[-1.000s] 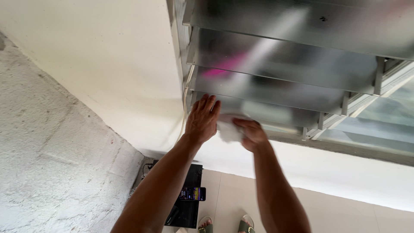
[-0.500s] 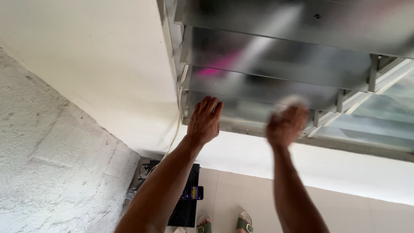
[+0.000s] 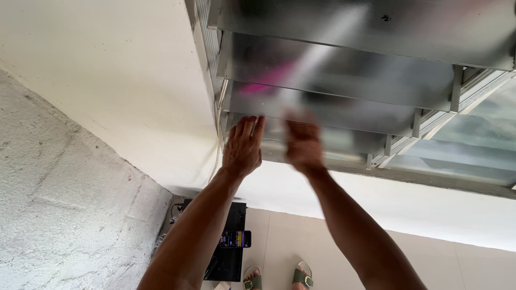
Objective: The person wipes the individual glass panes of a louvered window using a white cloth, cleaning both the top and bottom surfaces of the glass slats.
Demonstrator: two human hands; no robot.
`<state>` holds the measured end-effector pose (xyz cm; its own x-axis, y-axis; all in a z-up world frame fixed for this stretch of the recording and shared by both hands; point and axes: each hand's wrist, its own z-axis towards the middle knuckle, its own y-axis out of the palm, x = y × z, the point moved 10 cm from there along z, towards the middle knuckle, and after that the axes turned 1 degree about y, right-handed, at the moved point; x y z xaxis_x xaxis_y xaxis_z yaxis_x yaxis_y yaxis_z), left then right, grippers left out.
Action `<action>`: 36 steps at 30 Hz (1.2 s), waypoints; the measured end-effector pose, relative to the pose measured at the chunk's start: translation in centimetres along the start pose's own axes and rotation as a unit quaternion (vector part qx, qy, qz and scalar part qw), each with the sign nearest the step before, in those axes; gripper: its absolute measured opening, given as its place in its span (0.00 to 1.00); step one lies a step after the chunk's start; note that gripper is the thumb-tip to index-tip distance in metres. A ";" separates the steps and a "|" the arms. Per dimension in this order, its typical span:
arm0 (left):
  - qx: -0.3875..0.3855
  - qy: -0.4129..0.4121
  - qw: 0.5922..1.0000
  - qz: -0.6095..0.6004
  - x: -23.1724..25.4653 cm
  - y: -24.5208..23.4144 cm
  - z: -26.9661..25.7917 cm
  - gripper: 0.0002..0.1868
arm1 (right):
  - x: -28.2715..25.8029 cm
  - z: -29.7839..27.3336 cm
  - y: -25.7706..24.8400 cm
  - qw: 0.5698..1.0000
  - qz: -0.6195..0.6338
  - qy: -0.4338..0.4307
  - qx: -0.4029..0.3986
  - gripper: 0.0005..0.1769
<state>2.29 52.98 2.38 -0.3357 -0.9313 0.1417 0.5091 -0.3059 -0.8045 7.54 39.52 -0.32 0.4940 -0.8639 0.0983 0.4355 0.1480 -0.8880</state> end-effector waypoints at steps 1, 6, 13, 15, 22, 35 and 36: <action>0.006 0.018 1.000 0.000 0.4 0.2 0.0 0.40 | 2.8 -1.4 -1.3 0.996 0.028 0.030 0.080 0.32; -0.125 0.111 0.986 -0.021 3.1 6.3 -1.6 0.12 | 3.8 -7.7 -4.4 0.954 0.100 -0.076 0.273 0.17; -0.247 0.083 0.965 0.028 6.0 11.8 -3.9 0.15 | 7.9 -12.6 0.5 0.966 0.202 0.015 0.164 0.18; -0.254 0.068 0.964 0.042 5.2 11.6 -4.0 0.16 | 14.1 -14.6 1.5 0.963 0.159 0.152 0.157 0.21; -0.305 -0.014 0.951 0.050 1.4 10.8 -5.3 0.22 | 13.6 -12.0 8.5 0.945 0.058 0.318 0.043 0.35; -0.271 -0.063 0.959 0.059 -1.7 9.3 -6.5 0.32 | 9.6 -10.5 9.1 0.970 0.122 0.190 -0.086 0.33; -0.277 -0.070 0.957 0.056 -2.0 9.3 -6.7 0.32 | 11.9 -12.0 8.6 0.961 0.066 0.254 -0.088 0.33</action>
<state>2.38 53.36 -9.31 -0.1746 -0.9813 0.0813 0.0236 -0.0867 -0.9960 8.08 24.71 -12.16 0.0863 -0.9733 -0.2125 0.2388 0.2273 -0.9441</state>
